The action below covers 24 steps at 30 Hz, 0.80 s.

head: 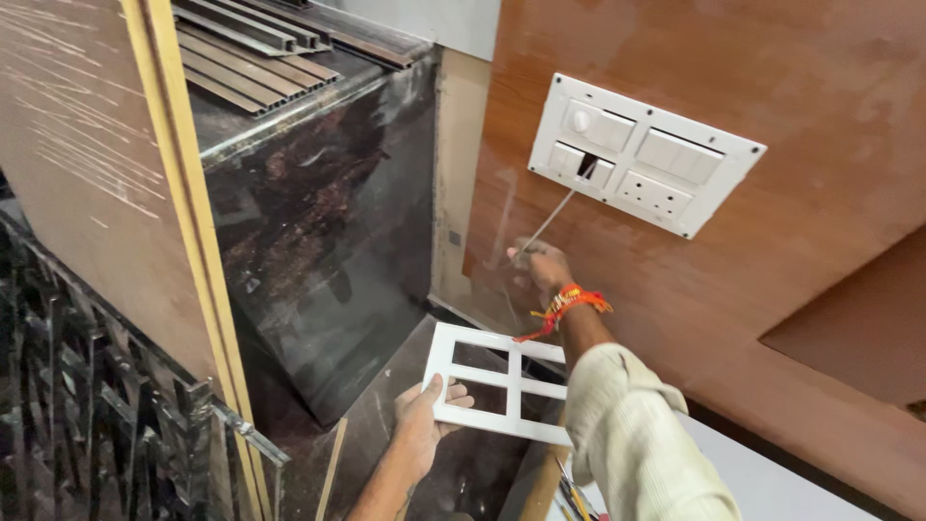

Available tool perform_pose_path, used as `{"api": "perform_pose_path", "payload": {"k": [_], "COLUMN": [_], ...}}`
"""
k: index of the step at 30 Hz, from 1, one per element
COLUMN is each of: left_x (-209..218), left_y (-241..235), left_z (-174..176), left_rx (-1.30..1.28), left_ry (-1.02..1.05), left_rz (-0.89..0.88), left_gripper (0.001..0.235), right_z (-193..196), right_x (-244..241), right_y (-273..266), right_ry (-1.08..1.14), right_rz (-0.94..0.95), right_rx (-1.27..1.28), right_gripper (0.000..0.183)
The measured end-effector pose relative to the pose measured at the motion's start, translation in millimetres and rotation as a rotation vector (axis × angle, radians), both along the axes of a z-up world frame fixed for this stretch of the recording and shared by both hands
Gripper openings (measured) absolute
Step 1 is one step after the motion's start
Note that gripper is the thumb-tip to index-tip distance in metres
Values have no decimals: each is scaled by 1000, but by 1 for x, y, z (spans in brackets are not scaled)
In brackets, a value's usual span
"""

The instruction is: The person places a plastic switchboard frame over a wall-mounted electrical panel, coils a white wire, and then uses a pair of pliers and a screwdriver to work on an electrical component while seated.

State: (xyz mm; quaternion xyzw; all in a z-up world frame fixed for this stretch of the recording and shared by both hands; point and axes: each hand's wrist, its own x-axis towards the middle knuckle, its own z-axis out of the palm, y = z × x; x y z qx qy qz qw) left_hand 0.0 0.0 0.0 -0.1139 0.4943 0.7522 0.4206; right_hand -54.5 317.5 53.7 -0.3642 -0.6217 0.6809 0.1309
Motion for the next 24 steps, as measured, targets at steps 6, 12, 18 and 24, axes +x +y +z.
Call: {"api": "perform_pose_path", "payload": {"k": [6,12,18,24], "left_x": [-7,18,60,68], "left_y": [8,25,53,79], "left_z": [-17,-38,-31,-56], "left_rx": [-26,-127,7,355], "left_ry": [30,-46,-142,-268], "left_rz": [48,-17,-126,-160], "left_gripper": [41,50,56,27], "right_z": [-29,-2,27,29], "right_x": [62,161,212,256], "right_y": [-71,-144,-168,-220], "right_ry": [131,210,391,222], "right_rz": [84,-3,123,256], "right_rx": [106,-83,-426,-246], "right_gripper": [19,22,26,21]}}
